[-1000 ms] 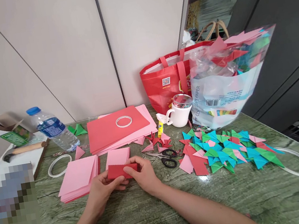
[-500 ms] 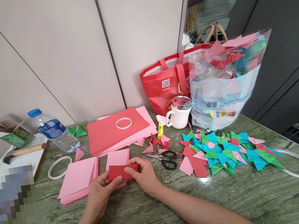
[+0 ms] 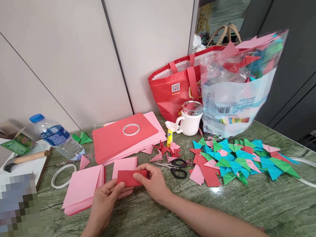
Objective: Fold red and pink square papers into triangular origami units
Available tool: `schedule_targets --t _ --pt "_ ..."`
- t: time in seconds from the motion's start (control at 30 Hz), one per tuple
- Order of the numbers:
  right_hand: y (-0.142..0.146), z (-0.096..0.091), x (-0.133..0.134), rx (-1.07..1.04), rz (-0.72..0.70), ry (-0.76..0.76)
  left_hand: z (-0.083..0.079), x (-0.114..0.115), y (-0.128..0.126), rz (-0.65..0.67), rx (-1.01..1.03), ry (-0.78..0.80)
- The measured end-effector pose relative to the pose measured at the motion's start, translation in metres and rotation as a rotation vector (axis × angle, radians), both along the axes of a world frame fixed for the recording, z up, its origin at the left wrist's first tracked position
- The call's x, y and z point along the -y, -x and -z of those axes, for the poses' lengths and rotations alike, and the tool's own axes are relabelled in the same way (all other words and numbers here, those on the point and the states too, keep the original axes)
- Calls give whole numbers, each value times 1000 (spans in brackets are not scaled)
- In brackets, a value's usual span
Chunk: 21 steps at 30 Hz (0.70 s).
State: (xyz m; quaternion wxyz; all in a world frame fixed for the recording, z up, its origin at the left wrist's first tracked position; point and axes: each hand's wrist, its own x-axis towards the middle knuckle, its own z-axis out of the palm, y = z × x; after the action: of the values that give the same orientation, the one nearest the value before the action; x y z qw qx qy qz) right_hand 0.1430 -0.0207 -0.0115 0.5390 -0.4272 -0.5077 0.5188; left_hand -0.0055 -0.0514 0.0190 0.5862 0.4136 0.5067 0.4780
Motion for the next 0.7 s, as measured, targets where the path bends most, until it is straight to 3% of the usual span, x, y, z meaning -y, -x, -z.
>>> schedule_targets --t 0.4,0.7 --pt "-1 -1 1 -9 -19 -6 5 1 1 -24 -23 -51" --pt "1 0 1 -87 -54 -39 4 0 0 -139 -42 -82"
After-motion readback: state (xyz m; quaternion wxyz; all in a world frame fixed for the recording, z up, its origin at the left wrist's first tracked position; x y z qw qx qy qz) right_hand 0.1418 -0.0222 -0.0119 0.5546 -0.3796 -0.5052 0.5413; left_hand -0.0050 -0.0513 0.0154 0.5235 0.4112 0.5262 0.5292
